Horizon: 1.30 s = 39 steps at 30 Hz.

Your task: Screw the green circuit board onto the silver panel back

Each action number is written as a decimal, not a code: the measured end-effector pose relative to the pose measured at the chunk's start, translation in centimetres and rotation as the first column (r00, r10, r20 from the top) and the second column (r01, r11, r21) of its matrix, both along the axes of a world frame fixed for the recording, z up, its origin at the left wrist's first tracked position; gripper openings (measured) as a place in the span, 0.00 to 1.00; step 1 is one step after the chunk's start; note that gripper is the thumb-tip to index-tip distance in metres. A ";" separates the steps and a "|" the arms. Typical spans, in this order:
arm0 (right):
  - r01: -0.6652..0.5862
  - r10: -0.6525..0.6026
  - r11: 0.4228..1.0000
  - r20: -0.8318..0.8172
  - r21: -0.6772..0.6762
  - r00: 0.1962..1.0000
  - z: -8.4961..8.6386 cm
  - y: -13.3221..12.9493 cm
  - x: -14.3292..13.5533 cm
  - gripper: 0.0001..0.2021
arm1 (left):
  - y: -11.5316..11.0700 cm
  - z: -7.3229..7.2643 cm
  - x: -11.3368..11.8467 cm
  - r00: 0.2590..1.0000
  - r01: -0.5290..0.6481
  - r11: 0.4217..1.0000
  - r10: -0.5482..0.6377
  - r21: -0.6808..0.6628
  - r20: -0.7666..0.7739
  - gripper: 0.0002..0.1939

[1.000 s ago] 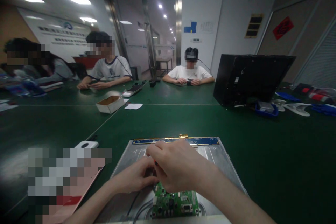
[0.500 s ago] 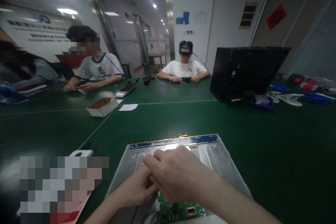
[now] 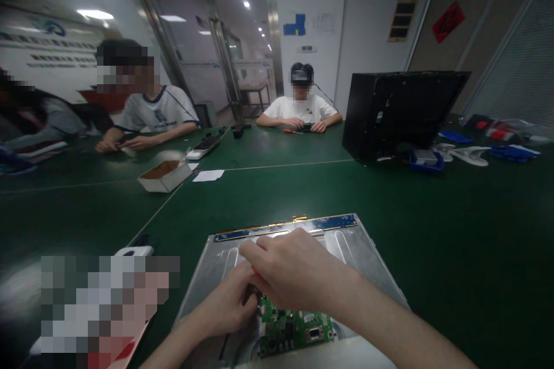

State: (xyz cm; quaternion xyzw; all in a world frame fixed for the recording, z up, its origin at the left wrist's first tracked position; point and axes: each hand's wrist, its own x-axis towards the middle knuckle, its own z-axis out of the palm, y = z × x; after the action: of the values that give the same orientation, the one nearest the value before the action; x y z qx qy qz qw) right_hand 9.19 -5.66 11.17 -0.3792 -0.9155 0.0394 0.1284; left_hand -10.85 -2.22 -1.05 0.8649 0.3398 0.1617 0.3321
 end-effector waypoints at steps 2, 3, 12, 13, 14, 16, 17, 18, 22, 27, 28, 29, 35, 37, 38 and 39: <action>0.009 -0.009 1.000 -0.007 -0.013 1.000 0.0 0.1 0.1 0.05 | 0.0 0.2 0.0 1.000 0.001 1.000 -0.002 -0.003 -0.009 0.13; 0.011 -0.012 1.000 -0.008 -0.023 1.000 0.0 0.1 0.1 0.05 | 0.0 0.3 0.0 1.000 -0.001 1.000 0.001 -0.003 -0.010 0.13; -0.052 0.049 0.995 -0.039 -0.085 0.998 -0.4 1.3 0.9 0.06 | -0.1 0.9 -0.1 1.000 0.010 0.998 -0.009 0.062 -0.009 0.11; -0.065 0.060 0.993 -0.055 -0.099 0.997 -0.4 1.3 1.0 0.06 | -0.2 0.9 -0.1 1.000 0.007 0.997 -0.007 0.072 -0.011 0.10; -0.080 0.072 0.990 -0.076 -0.114 0.995 -0.3 1.3 1.1 0.05 | -0.2 1.0 -0.1 1.000 0.008 0.997 -0.007 0.074 -0.013 0.11; -0.104 0.088 0.983 -0.113 -0.148 0.990 -0.3 1.4 1.4 0.06 | -0.3 1.1 -0.1 1.000 0.017 0.998 -0.016 0.057 -0.017 0.13; -0.111 0.090 0.980 -0.130 -0.164 0.987 -0.2 1.5 1.5 0.06 | -0.3 1.1 -0.1 1.000 0.025 0.999 -0.024 0.043 -0.018 0.15; -0.115 0.090 0.977 -0.147 -0.178 0.985 -0.3 1.6 1.5 0.07 | -0.3 1.2 -0.1 0.999 0.032 0.999 -0.032 0.030 -0.021 0.16; -0.135 0.088 0.963 -0.198 -0.235 0.976 -0.5 1.8 1.7 0.10 | -0.5 1.4 -0.1 0.999 0.041 0.999 -0.041 0.022 -0.025 0.17; -0.149 0.098 0.952 -0.196 -0.267 0.976 -0.6 1.8 1.6 0.11 | -0.8 1.4 0.0 0.998 0.056 0.996 -0.057 0.070 0.011 0.20; -0.152 0.101 0.951 -0.194 -0.269 0.976 -0.5 1.8 1.5 0.11 | -0.9 1.4 0.0 0.998 0.061 0.995 -0.064 0.083 0.026 0.22; -0.156 0.105 0.950 -0.193 -0.270 0.976 -0.5 1.9 1.5 0.11 | -0.9 1.3 0.1 0.997 0.062 0.994 -0.067 0.095 0.041 0.23; -0.145 0.104 0.961 -0.178 -0.237 0.979 -0.3 2.1 1.4 0.10 | -0.9 1.0 0.1 0.999 0.009 0.994 -0.013 0.109 0.036 0.18; -0.132 0.100 0.968 -0.153 -0.213 0.983 -0.3 1.9 1.4 0.09 | -0.9 0.8 0.0 0.997 0.010 0.991 -0.020 0.132 0.074 0.17; -0.132 0.104 0.972 -0.144 -0.196 0.984 -0.4 1.8 1.3 0.08 | -0.9 0.7 0.0 0.996 0.008 0.989 -0.021 0.145 0.089 0.17; -0.134 0.111 0.975 -0.136 -0.177 0.984 -0.4 1.7 1.2 0.07 | -0.9 0.5 -0.1 0.996 0.002 0.988 -0.017 0.153 0.093 0.16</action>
State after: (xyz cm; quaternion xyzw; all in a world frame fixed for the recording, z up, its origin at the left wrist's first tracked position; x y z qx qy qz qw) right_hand 10.44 -3.92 10.76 -0.3289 -0.9197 0.1560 0.1473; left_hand -10.94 -3.10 -0.51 0.8809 0.3062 0.2263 0.2812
